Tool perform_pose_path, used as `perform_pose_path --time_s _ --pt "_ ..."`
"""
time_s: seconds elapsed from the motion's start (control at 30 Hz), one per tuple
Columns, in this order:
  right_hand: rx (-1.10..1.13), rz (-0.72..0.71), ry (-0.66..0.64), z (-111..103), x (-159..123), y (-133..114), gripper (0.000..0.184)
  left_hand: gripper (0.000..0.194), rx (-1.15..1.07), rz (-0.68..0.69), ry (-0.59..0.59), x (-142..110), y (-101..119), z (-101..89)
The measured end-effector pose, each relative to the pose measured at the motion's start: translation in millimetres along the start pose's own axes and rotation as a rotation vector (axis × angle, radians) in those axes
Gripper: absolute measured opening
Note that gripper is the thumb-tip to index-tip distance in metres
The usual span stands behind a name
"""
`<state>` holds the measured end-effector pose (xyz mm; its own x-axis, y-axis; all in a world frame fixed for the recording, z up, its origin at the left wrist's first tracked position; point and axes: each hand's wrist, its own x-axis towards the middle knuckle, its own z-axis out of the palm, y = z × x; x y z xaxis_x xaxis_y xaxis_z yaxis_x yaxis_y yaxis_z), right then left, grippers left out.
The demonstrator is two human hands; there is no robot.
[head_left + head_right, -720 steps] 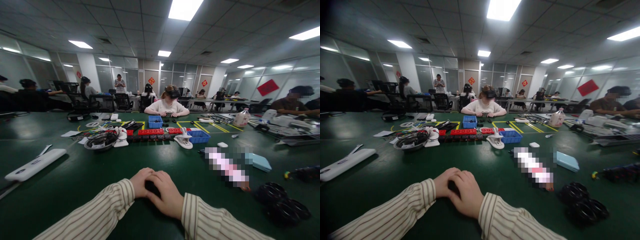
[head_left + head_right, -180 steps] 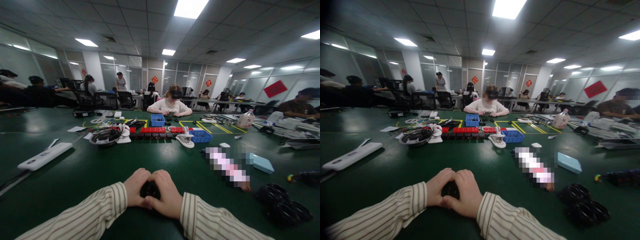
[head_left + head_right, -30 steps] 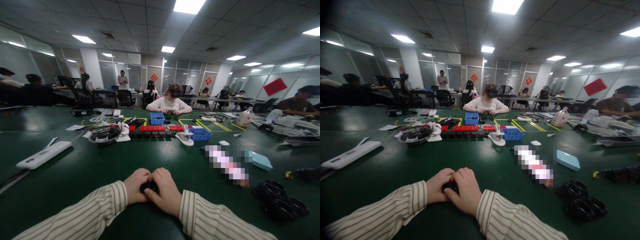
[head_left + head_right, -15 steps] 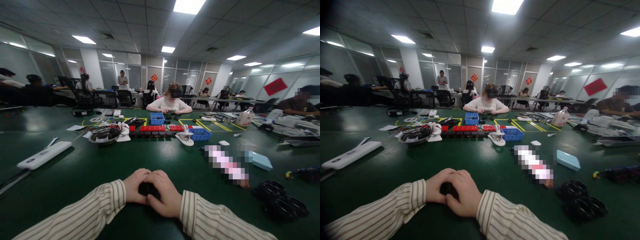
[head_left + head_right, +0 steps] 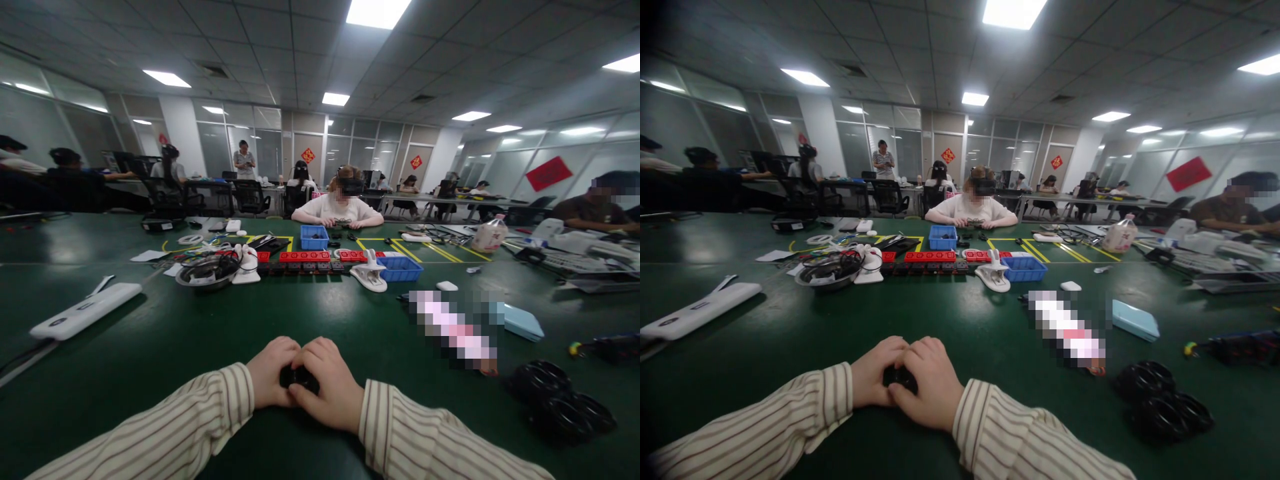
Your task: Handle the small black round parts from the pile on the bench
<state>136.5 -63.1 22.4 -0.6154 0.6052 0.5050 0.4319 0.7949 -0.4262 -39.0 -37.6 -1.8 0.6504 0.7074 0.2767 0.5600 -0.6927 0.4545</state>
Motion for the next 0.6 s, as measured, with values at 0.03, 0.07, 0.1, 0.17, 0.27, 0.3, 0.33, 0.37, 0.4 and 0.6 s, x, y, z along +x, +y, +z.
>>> perform_pose_path --time_s 0.03,0.07,0.1,0.17,0.27,0.3,0.33,0.37,0.4,0.6 --pt "0.027 -0.037 -0.004 0 0 0 0.016 0.034 -0.027 0.009 -0.014 0 -2 0.2" --pt "0.054 -0.078 -0.009 -1 0 0 0.018 0.034 -0.049 0.016 -0.028 1 -4 0.4" --pt "0.081 -0.121 -0.016 -1 0 0 0.019 0.034 -0.065 0.023 -0.039 1 -5 0.6" --pt "0.121 -0.200 -0.030 0 0 0 0.020 0.033 -0.078 0.037 -0.047 1 -8 1.1" --pt "0.138 -0.274 -0.044 -1 0 -1 0.020 0.029 -0.079 0.063 -0.041 1 -11 1.6" --pt "0.140 -0.282 -0.041 -1 0 -1 0.022 0.029 -0.082 0.074 -0.047 0 -11 1.5" --pt "0.144 -0.282 -0.035 -2 0 -2 0.024 0.031 -0.085 0.079 -0.048 0 -11 1.1" --pt "0.150 -0.277 -0.025 -3 0 -3 0.026 0.036 -0.087 0.084 -0.050 0 -11 0.5" --pt "0.155 -0.267 -0.012 -4 0 -4 0.027 0.043 -0.088 0.089 -0.050 -1 -10 -0.2" --pt "0.076 -0.039 0.089 -1 -1 -1 0.038 0.072 -0.010 0.047 0.014 -2 1 -5.0"
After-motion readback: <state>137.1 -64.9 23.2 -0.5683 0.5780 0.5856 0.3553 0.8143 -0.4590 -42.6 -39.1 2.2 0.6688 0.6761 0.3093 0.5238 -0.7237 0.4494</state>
